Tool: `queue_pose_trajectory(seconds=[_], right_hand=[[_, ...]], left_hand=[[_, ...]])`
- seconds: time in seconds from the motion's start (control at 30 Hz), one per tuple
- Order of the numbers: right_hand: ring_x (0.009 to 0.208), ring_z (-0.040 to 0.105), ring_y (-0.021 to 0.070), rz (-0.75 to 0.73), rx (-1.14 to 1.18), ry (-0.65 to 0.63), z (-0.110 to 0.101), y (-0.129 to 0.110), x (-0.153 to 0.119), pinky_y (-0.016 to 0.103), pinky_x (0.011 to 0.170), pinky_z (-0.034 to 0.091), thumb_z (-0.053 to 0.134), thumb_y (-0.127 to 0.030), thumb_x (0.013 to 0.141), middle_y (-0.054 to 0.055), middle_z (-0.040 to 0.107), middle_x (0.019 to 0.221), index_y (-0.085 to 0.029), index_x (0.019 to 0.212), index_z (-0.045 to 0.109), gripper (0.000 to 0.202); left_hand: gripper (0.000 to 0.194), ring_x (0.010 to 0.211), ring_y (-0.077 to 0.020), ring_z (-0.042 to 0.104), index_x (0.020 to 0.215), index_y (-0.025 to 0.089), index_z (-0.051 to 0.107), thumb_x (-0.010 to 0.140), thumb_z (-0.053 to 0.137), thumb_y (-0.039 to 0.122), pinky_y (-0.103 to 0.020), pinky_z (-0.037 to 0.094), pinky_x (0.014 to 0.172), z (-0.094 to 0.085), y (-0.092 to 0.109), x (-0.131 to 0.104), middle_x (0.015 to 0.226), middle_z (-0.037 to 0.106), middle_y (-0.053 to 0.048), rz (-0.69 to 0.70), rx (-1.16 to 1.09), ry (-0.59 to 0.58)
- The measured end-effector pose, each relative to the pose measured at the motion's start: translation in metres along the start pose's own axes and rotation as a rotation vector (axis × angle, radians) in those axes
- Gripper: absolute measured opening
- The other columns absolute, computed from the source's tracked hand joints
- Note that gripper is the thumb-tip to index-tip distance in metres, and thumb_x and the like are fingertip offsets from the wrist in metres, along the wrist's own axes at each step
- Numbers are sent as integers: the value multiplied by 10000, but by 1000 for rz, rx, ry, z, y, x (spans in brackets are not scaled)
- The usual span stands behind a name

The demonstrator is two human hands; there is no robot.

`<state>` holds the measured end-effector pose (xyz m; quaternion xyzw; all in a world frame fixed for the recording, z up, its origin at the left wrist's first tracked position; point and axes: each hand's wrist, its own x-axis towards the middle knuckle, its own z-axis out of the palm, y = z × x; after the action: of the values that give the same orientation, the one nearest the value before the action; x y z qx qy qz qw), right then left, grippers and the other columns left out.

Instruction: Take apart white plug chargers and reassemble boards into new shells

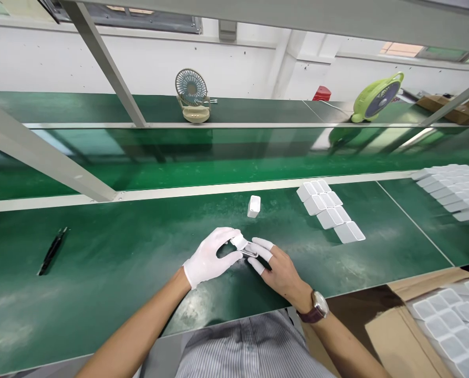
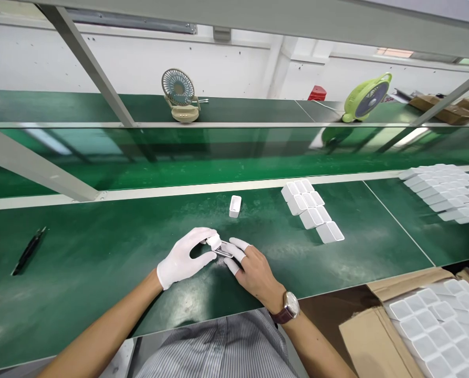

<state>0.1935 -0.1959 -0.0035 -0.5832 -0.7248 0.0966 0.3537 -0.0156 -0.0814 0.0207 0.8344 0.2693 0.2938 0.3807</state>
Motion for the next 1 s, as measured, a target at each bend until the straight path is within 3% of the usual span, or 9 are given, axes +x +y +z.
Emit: queue_pose_trajectory(seconds=[0.07, 0.13, 0.27, 0.37, 0.47, 0.57, 0.67, 0.87, 1.0], right_hand=[[1184, 631, 260, 20, 83, -14, 1, -1, 2, 456, 1004, 552, 593, -215, 961, 106, 639, 1306, -295, 1368, 574, 415], [1157, 646, 252, 118, 273, 12, 3, -4, 5, 448, 991, 559, 598, -242, 959, 97, 656, 1275, -294, 1311, 620, 357], [946, 720, 245, 505, 866, 89, 8, -16, 11, 431, 831, 622, 648, -392, 927, 72, 735, 1096, -250, 1189, 666, 298], [873, 725, 251, 712, 1188, 64, 11, -26, 14, 425, 763, 626, 669, -473, 898, 67, 750, 1031, -221, 1102, 688, 325], [858, 720, 255, 789, 1325, 49, 14, -35, 16, 420, 747, 624, 669, -496, 888, 76, 752, 965, -195, 1024, 691, 331], [874, 721, 270, 828, 1409, 29, 18, -41, 17, 441, 724, 630, 646, -494, 901, 87, 749, 943, -186, 1016, 673, 330], [859, 728, 278, 844, 1475, -16, 22, -47, 17, 464, 699, 638, 643, -485, 904, 91, 745, 934, -180, 1007, 664, 323], [816, 743, 274, 861, 1488, -43, 26, -52, 17, 470, 713, 645, 647, -495, 902, 79, 728, 884, -166, 980, 663, 338], [825, 737, 272, 840, 1470, -47, 28, -49, 14, 462, 700, 649, 629, -495, 917, 84, 725, 886, -162, 1003, 666, 346]], left_hand=[[397, 1170, -238, 614, 1259, 255, 603, 870, 687, 251, -438, 526, 1020, 1, -1, -1, 1252, 648, -78, -13, 2, 2], [591, 1180, -247, 610, 1374, 273, 515, 827, 741, 271, -449, 526, 1020, 2, -3, -3, 1303, 615, -87, -20, -3, 1], [1014, 1168, -283, 604, 1515, 292, 308, 679, 877, 372, -479, 539, 973, 6, -6, -6, 1343, 571, -124, 76, 22, 4], [962, 1119, -290, 623, 1502, 299, 326, 709, 851, 439, -478, 532, 937, 8, -4, -7, 1281, 625, -127, 171, 68, 15], [875, 993, -267, 665, 1470, 301, 386, 736, 814, 511, -439, 534, 880, 7, 1, -5, 1172, 691, -102, 232, 74, 19], [781, 925, -253, 678, 1408, 275, 488, 745, 785, 562, -418, 528, 866, 5, 4, -4, 1094, 724, -73, 174, 109, -25], [694, 907, -248, 675, 1330, 244, 558, 755, 761, 573, -419, 529, 854, 4, 1, -6, 1110, 729, -83, 148, 140, 11], [671, 829, -217, 649, 1301, 245, 550, 737, 791, 519, -397, 540, 782, 9, -10, -13, 1046, 733, -75, 179, 174, 118], [631, 817, -212, 639, 1297, 239, 553, 755, 785, 462, -387, 540, 769, 8, -8, -13, 1033, 733, -72, 172, 165, 113]])
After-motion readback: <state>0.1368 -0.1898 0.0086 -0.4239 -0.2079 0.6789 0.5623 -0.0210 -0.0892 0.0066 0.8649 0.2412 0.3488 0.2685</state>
